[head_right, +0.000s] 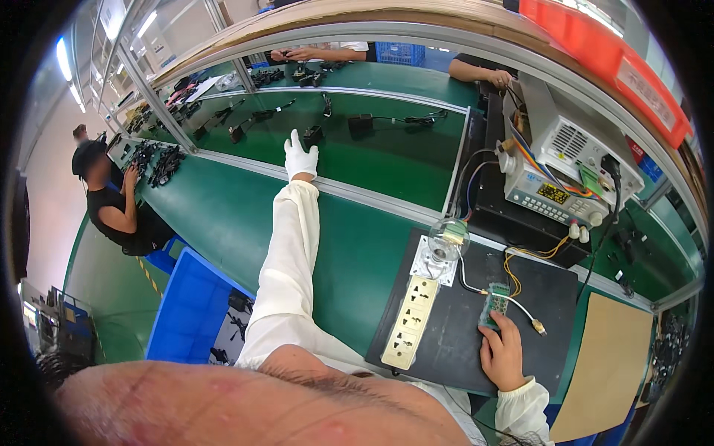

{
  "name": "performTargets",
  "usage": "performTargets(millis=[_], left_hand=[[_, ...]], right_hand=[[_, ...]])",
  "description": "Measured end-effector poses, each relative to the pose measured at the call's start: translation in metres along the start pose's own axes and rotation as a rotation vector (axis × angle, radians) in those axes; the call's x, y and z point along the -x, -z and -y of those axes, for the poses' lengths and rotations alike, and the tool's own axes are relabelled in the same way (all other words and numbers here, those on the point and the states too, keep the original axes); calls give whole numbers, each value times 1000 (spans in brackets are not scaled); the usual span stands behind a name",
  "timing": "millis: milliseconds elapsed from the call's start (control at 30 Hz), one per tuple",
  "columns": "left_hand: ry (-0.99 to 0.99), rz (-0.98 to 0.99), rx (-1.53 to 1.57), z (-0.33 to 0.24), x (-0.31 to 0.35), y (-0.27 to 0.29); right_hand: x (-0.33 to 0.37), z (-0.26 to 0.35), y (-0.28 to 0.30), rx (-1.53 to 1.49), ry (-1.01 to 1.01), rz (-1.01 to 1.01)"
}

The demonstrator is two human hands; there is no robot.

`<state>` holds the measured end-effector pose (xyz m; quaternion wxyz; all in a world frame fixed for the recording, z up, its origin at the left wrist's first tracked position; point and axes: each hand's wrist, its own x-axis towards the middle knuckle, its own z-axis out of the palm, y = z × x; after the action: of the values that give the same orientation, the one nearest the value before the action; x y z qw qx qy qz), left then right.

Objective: Testing electronic circuit boards by connecting them to a testing rig and verifying their functionality.

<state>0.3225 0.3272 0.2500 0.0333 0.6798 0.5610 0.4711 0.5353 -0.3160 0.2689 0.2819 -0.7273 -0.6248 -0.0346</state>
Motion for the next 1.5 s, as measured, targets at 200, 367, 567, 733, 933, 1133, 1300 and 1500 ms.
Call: performTargets(millis=[200,367,567,733,933,1133,1300,1500], left_hand=[[-221,176,-119,13,-29,-5],[-84,312,-77,25,-39,-22],[7,245,-204,25,-41,-8],[79,537,-41,21,-46,-1],[225,639,625,45,-1,33],[700,1005,1627,-74,122,154],[319,1243,1560,-135,197,253],[74,1597,1532,-200,269,330]], right_hand=[[20,-25,-20,-209,-226,37],[26,-33,-19,-247,-397,147],[21,-32,-23,-256,-347,97],[13,-14,-14,-108,-93,-17],[2,-8,-5,-53,53,-52],[11,-4,3,-117,-42,-69],[14,-5,14,-181,-16,-90],[-5,61,27,-541,25,-198]])
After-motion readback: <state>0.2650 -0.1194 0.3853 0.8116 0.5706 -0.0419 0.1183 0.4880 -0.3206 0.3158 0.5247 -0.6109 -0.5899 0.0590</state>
